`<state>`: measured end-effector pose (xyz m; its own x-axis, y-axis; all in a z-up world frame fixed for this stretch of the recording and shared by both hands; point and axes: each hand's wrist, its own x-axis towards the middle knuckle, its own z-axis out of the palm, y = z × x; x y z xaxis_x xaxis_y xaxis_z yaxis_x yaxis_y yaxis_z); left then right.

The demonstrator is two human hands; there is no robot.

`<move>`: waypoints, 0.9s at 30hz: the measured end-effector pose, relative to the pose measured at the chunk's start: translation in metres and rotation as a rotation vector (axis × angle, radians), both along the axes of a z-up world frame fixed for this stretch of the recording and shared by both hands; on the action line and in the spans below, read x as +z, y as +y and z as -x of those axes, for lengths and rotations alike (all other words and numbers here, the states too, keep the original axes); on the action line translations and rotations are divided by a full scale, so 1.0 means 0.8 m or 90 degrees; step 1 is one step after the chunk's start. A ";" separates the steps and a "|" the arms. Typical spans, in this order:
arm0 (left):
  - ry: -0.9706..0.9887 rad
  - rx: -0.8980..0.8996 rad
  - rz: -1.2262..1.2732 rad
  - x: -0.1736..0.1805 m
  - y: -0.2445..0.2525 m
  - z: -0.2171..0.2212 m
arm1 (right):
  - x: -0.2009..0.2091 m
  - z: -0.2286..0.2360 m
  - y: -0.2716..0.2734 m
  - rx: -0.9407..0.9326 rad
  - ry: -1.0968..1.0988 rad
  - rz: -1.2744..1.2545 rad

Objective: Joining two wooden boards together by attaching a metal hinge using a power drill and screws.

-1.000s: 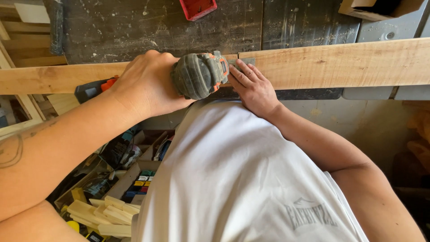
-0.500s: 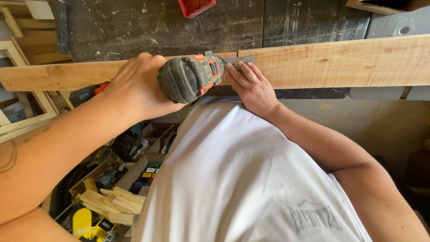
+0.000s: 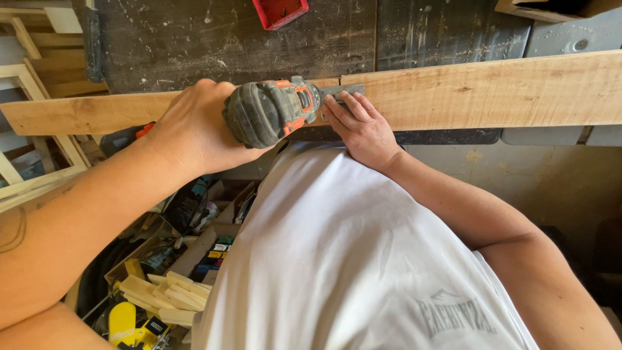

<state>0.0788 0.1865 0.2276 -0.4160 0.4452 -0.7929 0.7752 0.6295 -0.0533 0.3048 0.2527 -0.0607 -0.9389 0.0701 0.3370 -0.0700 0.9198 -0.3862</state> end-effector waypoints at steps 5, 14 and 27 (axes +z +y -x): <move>0.002 -0.001 0.006 0.001 0.001 0.001 | -0.001 0.000 -0.001 0.005 -0.002 0.001; -0.014 -0.034 -0.037 -0.019 -0.008 0.008 | 0.001 0.000 0.003 0.008 -0.006 0.002; -0.027 0.009 -0.007 -0.013 0.008 0.000 | 0.009 0.002 0.006 0.018 -0.006 -0.001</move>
<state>0.0785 0.1930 0.2171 -0.3885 0.4486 -0.8049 0.7678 0.6405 -0.0136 0.3035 0.2577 -0.0532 -0.9435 0.0429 0.3287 -0.0923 0.9183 -0.3849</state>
